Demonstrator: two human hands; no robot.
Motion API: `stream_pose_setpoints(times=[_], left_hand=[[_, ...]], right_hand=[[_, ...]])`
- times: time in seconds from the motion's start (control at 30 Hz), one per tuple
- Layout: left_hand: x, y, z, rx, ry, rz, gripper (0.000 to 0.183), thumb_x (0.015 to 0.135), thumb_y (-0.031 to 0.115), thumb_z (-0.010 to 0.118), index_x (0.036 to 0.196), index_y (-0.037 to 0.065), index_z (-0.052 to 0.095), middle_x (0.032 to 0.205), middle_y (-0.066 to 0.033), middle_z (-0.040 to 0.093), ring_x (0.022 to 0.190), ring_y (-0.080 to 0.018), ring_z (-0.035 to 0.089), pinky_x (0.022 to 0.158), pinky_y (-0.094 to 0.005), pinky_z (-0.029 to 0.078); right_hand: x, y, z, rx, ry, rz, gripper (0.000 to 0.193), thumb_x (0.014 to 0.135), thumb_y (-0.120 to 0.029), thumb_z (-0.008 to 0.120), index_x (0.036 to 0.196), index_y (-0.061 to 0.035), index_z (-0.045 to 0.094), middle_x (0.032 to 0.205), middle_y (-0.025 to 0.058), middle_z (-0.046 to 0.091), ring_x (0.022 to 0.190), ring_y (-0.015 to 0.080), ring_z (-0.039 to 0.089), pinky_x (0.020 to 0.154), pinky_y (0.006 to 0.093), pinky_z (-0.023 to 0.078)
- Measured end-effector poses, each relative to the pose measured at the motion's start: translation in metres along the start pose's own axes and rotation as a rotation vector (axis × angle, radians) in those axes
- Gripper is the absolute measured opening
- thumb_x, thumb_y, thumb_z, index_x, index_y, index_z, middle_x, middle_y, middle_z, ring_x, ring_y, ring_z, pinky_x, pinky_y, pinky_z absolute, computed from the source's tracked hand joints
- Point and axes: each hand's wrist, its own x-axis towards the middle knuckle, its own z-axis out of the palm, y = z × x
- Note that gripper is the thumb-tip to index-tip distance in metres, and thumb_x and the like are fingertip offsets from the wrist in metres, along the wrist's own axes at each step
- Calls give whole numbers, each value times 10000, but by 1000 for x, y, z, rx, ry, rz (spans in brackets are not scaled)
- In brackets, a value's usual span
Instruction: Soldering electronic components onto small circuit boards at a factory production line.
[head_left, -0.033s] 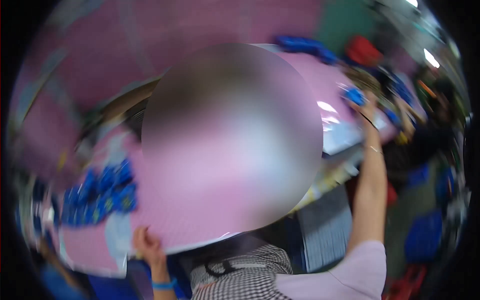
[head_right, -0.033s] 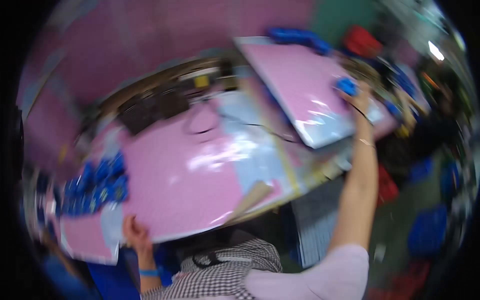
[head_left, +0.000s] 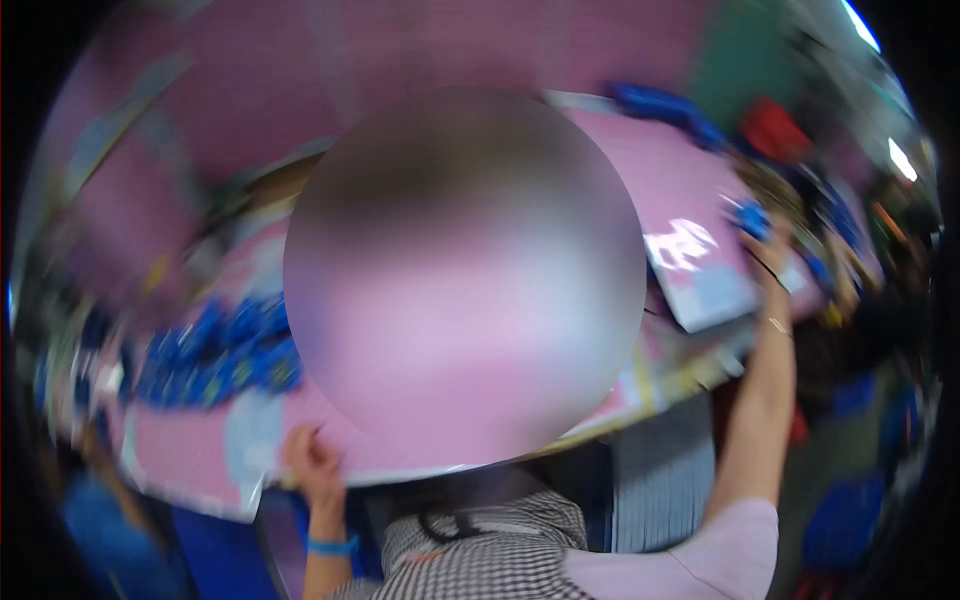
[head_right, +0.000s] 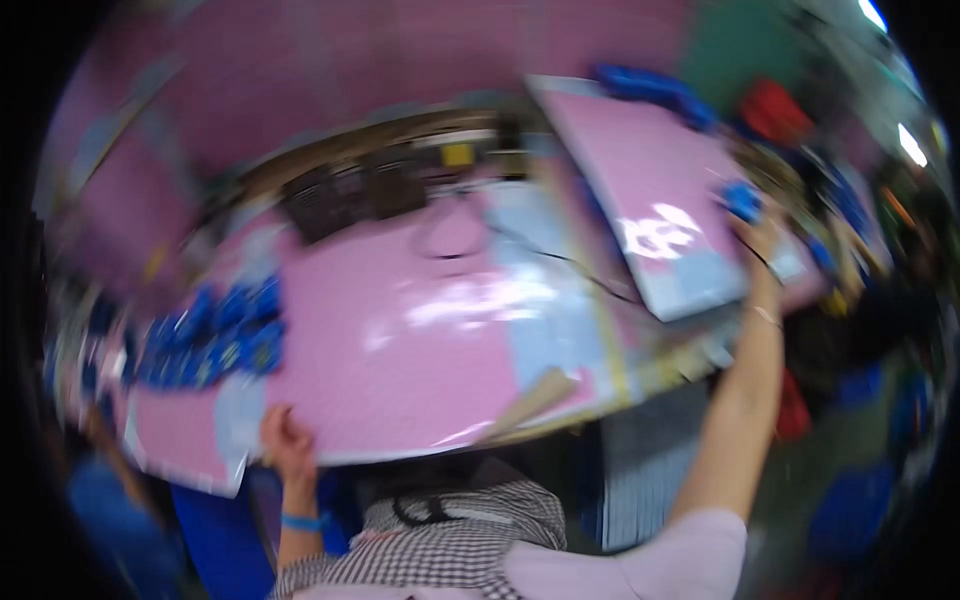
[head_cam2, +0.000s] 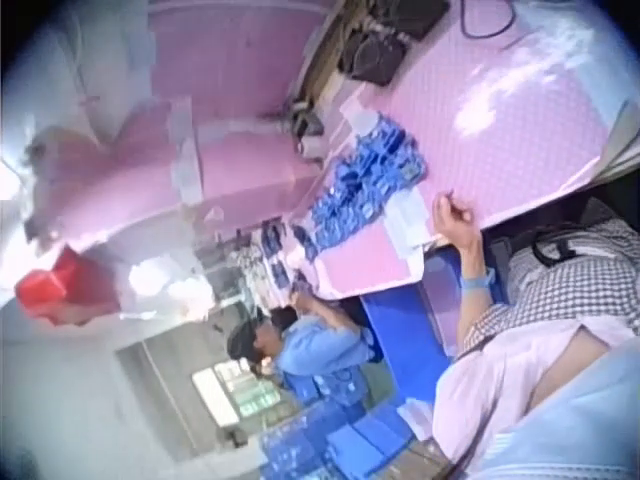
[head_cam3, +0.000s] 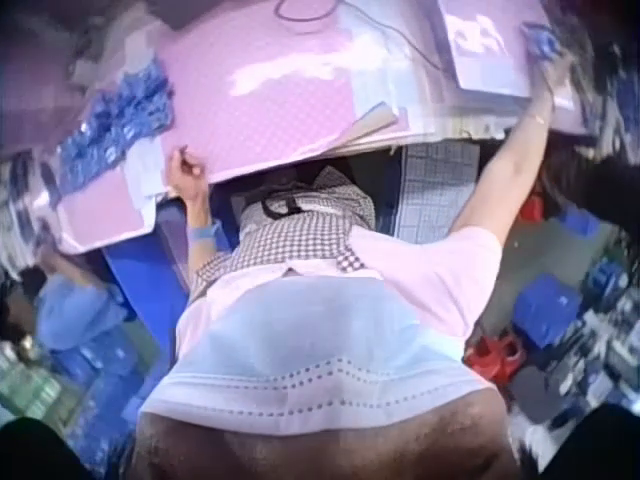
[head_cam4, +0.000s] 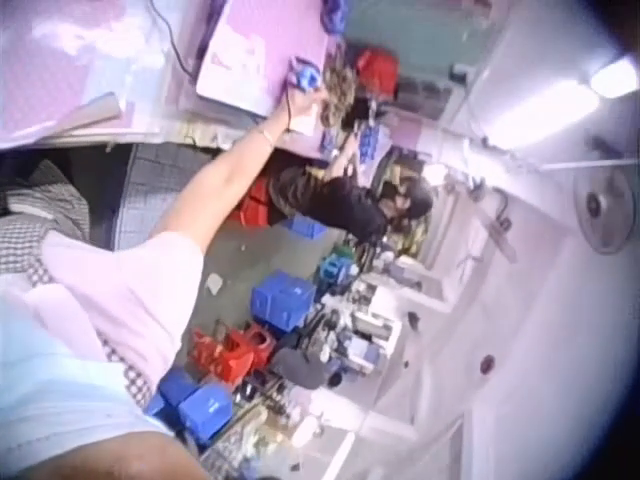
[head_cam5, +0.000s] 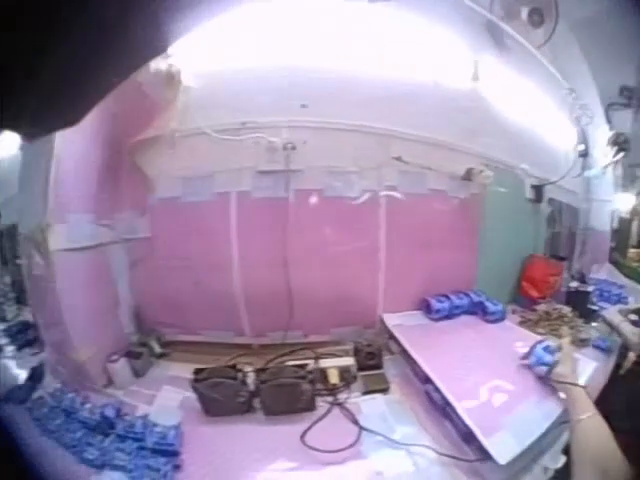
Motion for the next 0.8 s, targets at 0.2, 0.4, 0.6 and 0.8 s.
stream_pose_setpoints(times=[0.2,0.4,0.6,0.8], left_hand=[[-6,16,1,-565,-286,-278,220,932,251,527,830,79,620,472,58,334,409,-70,266,447,-257,237],[-26,29,54,-232,-459,-197,148,878,189,623,844,47,649,645,45,475,533,-38,374,488,-201,274],[-46,-1,73,735,-385,489,180,831,171,618,908,14,663,812,-149,609,815,-320,597,745,-422,478],[-35,12,72,724,-428,601,165,838,153,611,924,28,673,834,-161,628,778,-311,597,693,-416,481]], right_hand=[[-9,-95,-6,416,-55,43,475,805,-258,753,1132,-25,500,1083,112,554,955,234,531,887,345,417],[-134,-348,-65,864,-378,-249,418,758,-63,752,1020,-39,428,1243,196,512,1130,261,478,1006,352,327],[-185,-443,-107,807,-596,-371,445,727,-129,783,1009,-25,455,1151,210,532,1083,368,512,945,400,384],[-164,-436,-107,963,-534,-529,181,700,31,673,833,-28,566,1011,164,666,657,282,537,594,368,429]])
